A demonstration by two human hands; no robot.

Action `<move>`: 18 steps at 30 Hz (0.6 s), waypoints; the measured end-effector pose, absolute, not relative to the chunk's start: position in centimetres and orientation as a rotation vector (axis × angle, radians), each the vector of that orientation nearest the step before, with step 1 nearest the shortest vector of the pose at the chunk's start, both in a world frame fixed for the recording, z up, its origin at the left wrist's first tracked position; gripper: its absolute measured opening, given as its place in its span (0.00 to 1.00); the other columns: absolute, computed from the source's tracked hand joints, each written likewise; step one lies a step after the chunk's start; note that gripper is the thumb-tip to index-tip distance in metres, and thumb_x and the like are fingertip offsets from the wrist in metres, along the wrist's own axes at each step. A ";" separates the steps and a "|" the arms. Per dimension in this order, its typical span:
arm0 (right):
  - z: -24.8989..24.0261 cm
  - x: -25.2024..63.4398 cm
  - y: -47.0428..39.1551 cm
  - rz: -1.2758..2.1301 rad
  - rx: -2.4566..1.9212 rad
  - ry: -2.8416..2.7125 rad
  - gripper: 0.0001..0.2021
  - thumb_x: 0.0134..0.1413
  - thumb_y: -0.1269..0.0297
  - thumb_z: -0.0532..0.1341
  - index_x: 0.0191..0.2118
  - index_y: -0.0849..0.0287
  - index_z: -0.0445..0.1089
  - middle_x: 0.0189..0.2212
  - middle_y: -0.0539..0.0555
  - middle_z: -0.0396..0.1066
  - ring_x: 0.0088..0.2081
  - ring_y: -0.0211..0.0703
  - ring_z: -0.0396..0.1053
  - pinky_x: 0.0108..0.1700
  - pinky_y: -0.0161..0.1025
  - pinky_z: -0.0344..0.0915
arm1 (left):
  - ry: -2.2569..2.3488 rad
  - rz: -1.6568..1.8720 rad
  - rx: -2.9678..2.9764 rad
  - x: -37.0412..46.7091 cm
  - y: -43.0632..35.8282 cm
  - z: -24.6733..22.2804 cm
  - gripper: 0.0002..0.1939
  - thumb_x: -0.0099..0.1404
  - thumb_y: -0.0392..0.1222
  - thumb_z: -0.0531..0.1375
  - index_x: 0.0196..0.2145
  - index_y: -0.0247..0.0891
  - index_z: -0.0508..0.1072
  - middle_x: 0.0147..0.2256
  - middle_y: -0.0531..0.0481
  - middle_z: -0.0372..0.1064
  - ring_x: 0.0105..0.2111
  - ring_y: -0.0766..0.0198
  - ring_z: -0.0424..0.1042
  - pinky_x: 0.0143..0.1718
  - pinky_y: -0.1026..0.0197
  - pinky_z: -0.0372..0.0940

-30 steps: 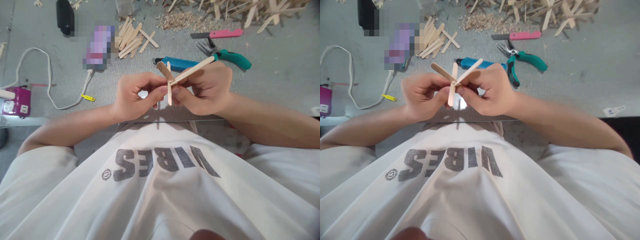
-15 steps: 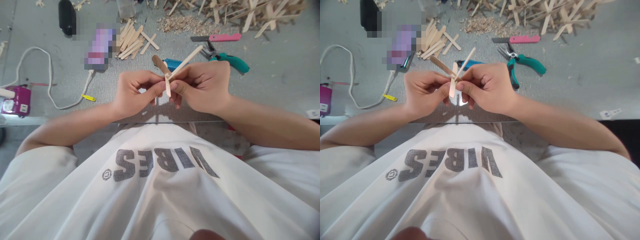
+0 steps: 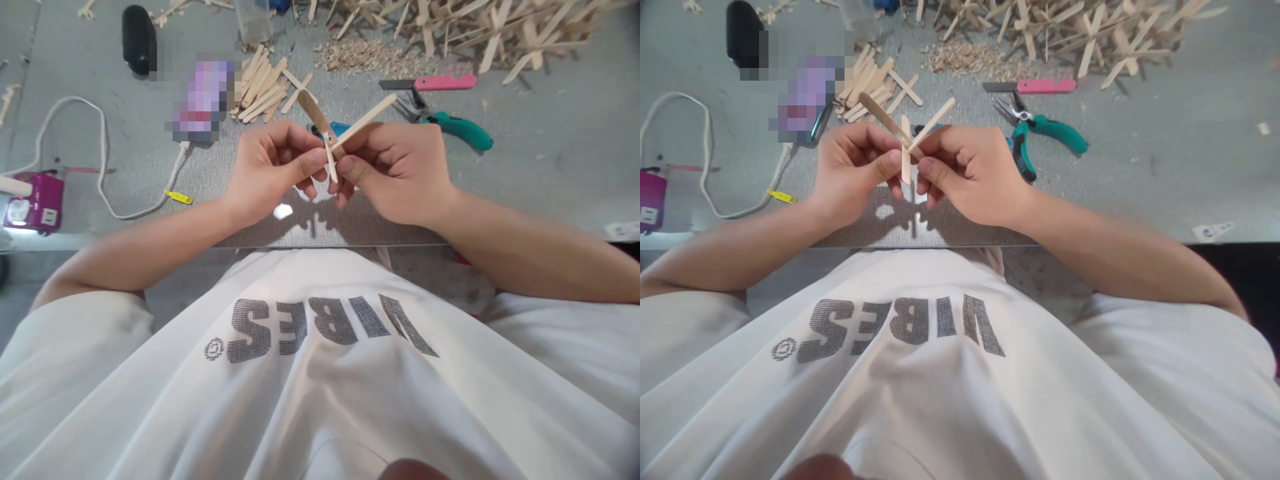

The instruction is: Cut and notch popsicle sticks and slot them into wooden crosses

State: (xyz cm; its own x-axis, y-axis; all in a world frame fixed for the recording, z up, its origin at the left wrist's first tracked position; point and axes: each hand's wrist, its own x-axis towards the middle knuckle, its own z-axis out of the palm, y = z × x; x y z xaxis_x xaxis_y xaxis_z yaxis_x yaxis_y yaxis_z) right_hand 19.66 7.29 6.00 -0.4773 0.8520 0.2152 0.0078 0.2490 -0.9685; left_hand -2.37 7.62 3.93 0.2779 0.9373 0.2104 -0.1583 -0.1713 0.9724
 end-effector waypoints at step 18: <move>6.3 20.4 9.5 1.603 -0.728 -1.767 0.26 0.60 0.39 0.79 0.34 0.59 0.75 0.22 0.47 0.69 0.21 0.34 0.65 0.23 0.35 0.67 | 0.901 1.334 1.827 -3.9 10.1 3.4 0.21 0.60 0.59 0.82 0.39 0.41 0.88 0.40 0.45 0.77 0.44 0.58 0.77 0.43 0.59 0.72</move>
